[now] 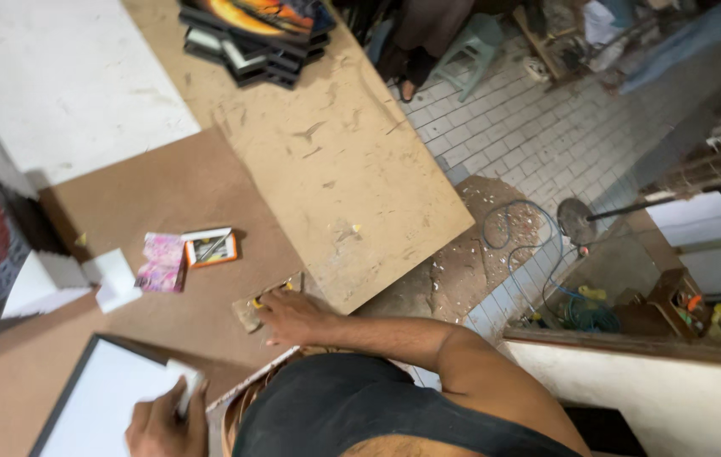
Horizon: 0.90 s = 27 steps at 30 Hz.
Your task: The person assembles decorative picture frames by placing printed images into black frames and securing them with white corner pieces. The person uses a utility knife to trim excess material and stacks completed frames on the table.
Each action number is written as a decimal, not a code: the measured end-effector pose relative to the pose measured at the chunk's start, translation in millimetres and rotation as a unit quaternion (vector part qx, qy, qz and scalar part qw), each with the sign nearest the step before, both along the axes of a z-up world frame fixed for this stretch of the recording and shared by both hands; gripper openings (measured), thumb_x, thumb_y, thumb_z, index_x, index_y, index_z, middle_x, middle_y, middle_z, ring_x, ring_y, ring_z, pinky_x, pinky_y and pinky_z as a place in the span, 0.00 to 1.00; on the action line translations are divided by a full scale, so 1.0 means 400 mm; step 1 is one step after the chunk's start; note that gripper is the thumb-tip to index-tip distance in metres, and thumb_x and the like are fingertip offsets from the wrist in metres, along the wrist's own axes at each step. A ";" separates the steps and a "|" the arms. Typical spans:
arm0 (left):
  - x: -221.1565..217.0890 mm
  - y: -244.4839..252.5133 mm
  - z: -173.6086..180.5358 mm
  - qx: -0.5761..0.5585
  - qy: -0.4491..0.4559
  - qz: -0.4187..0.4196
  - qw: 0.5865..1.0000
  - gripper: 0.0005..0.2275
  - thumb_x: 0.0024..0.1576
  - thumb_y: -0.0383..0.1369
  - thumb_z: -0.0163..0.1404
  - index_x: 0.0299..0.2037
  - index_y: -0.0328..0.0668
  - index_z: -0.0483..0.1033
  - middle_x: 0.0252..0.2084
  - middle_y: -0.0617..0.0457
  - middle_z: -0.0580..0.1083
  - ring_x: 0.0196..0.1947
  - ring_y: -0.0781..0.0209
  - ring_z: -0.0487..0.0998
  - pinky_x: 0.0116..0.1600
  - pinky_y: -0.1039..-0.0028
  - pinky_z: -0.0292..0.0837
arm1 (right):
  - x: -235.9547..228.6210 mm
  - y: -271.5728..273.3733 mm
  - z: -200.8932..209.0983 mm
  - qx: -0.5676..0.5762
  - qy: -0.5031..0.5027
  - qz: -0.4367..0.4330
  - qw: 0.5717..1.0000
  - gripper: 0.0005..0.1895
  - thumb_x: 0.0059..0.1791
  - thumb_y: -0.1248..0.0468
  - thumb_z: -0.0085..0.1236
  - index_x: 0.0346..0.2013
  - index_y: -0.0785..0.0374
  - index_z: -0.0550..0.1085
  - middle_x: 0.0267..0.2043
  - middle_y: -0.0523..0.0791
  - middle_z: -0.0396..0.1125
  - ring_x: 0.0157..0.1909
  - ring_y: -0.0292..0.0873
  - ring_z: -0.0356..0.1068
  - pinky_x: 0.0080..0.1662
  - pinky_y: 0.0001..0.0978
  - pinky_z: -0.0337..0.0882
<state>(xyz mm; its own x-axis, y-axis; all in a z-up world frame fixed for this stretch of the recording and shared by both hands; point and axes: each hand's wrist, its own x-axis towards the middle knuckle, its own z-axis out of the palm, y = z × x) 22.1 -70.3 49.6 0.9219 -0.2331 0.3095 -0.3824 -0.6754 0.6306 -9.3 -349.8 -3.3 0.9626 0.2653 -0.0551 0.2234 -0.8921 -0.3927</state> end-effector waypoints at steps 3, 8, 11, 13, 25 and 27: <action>-0.075 -0.063 -0.064 0.034 0.047 0.060 0.997 0.08 0.54 0.35 0.64 0.37 0.40 0.82 0.31 0.48 0.73 0.33 0.48 0.74 0.44 0.58 0.68 | -0.023 -0.003 -0.017 -0.035 -0.038 0.022 0.998 0.22 0.50 0.60 0.63 0.58 0.59 0.71 0.53 0.49 0.65 0.57 0.53 0.65 0.56 0.46 0.69; -0.076 -0.091 -0.172 0.058 0.036 0.087 0.994 0.07 0.58 0.34 0.59 0.41 0.41 0.81 0.32 0.50 0.72 0.35 0.50 0.72 0.44 0.60 0.63 | 0.006 -0.027 -0.013 -0.008 -0.010 -0.014 1.000 0.36 0.39 0.53 0.71 0.56 0.67 0.70 0.52 0.52 0.67 0.55 0.56 0.64 0.55 0.53 0.62; -0.080 -0.081 -0.186 0.060 0.006 0.083 0.995 0.07 0.59 0.33 0.59 0.44 0.40 0.81 0.32 0.50 0.71 0.36 0.51 0.72 0.44 0.62 0.62 | 0.026 -0.050 -0.006 -0.041 0.037 0.028 0.998 0.33 0.37 0.55 0.72 0.52 0.66 0.72 0.50 0.51 0.68 0.56 0.54 0.66 0.55 0.51 0.63; -0.078 -0.077 -0.184 0.066 0.025 0.087 0.994 0.05 0.61 0.34 0.59 0.41 0.42 0.80 0.33 0.51 0.70 0.36 0.52 0.72 0.45 0.62 0.61 | 0.053 -0.062 -0.010 -0.051 0.092 0.042 0.994 0.27 0.39 0.56 0.69 0.49 0.65 0.74 0.49 0.51 0.70 0.55 0.54 0.68 0.54 0.50 0.66; -0.042 -0.023 -0.208 0.128 0.083 0.006 0.988 0.13 0.58 0.48 0.55 0.40 0.51 0.82 0.66 0.65 0.72 0.76 0.61 0.55 0.68 0.52 0.52 | 0.164 0.044 0.033 -0.050 0.176 0.143 0.973 0.30 0.53 0.40 0.53 0.35 0.68 0.77 0.32 0.57 0.73 0.38 0.61 0.75 0.41 0.52 0.74; -0.048 -0.014 -0.217 0.112 0.094 0.004 0.989 0.13 0.59 0.49 0.54 0.41 0.51 0.82 0.66 0.66 0.73 0.76 0.61 0.54 0.69 0.52 0.51 | 0.166 0.080 0.037 -0.021 0.162 0.155 0.974 0.30 0.53 0.41 0.54 0.35 0.69 0.77 0.31 0.57 0.73 0.37 0.61 0.75 0.38 0.52 0.74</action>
